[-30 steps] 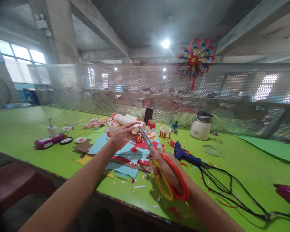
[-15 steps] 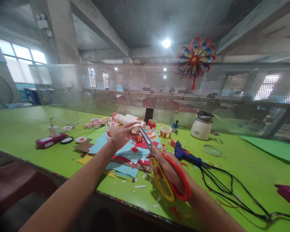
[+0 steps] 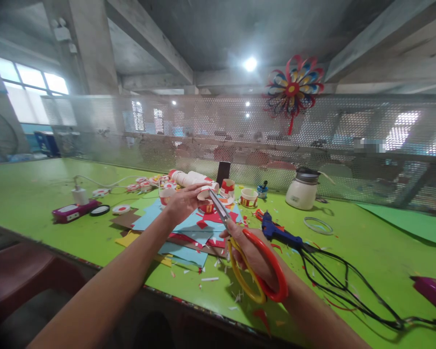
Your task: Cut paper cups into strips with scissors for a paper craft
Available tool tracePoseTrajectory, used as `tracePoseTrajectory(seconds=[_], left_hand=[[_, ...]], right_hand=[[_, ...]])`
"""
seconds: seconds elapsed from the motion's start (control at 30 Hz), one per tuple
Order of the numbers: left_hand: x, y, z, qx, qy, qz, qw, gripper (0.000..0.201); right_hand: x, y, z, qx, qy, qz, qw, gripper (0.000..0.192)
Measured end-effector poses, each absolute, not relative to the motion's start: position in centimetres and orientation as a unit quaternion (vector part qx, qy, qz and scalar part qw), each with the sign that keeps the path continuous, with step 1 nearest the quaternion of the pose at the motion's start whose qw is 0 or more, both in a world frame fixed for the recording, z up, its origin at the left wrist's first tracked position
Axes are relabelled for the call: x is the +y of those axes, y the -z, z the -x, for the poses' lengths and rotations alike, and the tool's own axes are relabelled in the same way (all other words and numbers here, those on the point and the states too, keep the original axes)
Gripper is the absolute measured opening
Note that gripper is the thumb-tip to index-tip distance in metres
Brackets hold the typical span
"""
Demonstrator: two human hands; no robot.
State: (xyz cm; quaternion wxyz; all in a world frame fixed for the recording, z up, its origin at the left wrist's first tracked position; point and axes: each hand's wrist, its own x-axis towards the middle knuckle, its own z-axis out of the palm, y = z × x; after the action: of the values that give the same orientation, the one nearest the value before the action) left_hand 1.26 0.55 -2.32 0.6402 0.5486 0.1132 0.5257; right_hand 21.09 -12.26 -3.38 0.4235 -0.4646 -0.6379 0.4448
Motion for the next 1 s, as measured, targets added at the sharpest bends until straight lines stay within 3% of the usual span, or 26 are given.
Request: tracePoseTrajectory(seconds=[0.77, 1.0], left_hand=[[1.31, 2.94, -1.34, 0.079, -0.547, -0.538, 0.637, 0.028], [0.78, 2.69, -1.51, 0.086, -0.554, -0.539, 0.628, 0.037]], right_hand=[[-12.35, 3.71, -21.37, -0.655, -0.446, 0.456, 0.405, 0.050], [-12.26, 3.40, -21.07, -0.747, -0.277, 0.468, 0.384, 0.052]])
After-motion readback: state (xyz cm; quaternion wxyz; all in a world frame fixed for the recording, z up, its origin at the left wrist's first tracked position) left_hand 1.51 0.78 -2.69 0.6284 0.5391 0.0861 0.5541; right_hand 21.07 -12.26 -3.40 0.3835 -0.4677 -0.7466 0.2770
